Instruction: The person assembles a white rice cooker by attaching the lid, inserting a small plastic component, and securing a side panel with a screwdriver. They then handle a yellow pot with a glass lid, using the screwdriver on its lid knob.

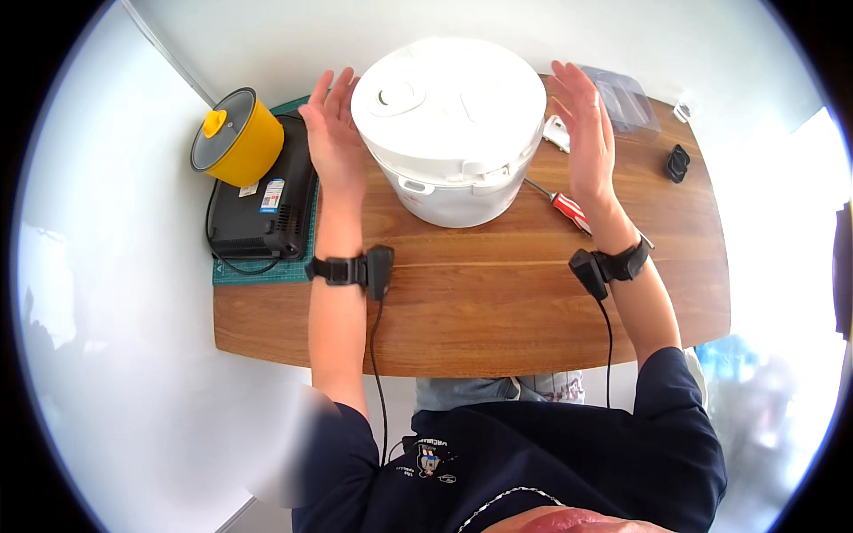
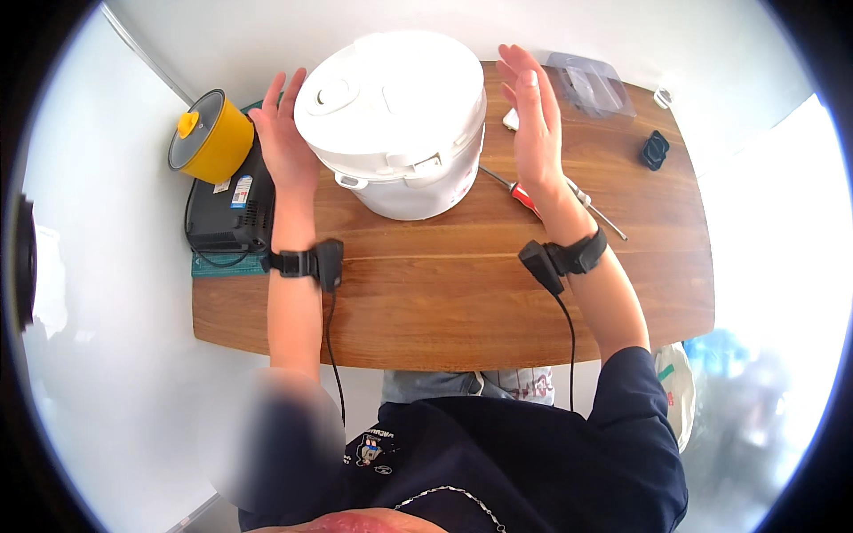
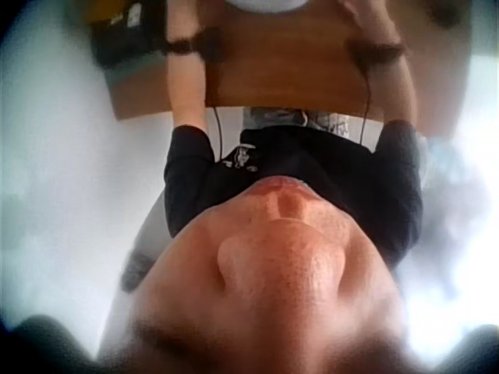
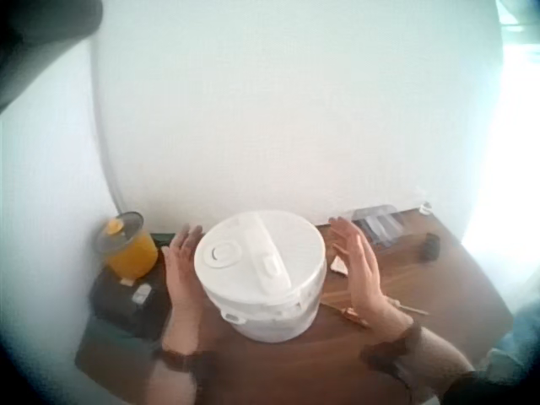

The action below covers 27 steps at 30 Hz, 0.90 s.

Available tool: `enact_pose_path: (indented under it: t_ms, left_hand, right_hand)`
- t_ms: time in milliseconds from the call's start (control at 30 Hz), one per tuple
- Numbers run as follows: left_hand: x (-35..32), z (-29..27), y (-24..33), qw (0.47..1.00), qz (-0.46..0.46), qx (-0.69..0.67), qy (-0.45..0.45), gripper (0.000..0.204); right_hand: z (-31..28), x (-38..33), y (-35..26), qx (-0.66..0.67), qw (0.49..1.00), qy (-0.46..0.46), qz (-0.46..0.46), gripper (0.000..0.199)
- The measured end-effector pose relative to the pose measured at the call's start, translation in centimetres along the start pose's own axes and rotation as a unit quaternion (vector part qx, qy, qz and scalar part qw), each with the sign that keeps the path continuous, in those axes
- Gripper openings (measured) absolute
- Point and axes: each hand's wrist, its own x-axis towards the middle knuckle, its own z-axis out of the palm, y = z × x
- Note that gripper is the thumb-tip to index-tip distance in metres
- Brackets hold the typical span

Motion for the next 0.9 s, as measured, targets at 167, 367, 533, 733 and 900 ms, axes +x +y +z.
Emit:
enact_pose_path:
  t_ms: [167, 367, 533, 733, 900]
  left_hand:
    - [-2.7, 2.3, 0.4, 0.997, 0.053, 0.061, 0.010, 0.094]
    - [-4.9, 4.0, 0.0, 0.985, 0.084, 0.147, 0.045, 0.093]
    - [-4.7, 4.2, -0.7, 0.990, 0.085, 0.113, 0.016, 0.087]
    - [-2.6, 2.6, -1.9, 0.996, 0.055, 0.052, -0.049, 0.091]
    - [-2.2, 2.7, -2.8, 0.996, 0.057, 0.028, -0.059, 0.090]
  right_hand:
    - [1.5, 1.2, 2.0, 0.066, 0.997, -0.038, 0.020, 0.066]
    - [2.2, 0.3, 2.8, 0.008, 0.999, -0.044, -0.017, 0.071]
    - [2.1, -0.6, 2.3, -0.005, 1.000, 0.014, -0.024, 0.065]
    - [2.8, -3.4, 2.0, -0.051, 0.993, 0.065, -0.088, 0.052]
    - [2.4, -3.6, 2.4, -0.037, 0.993, 0.074, -0.088, 0.051]
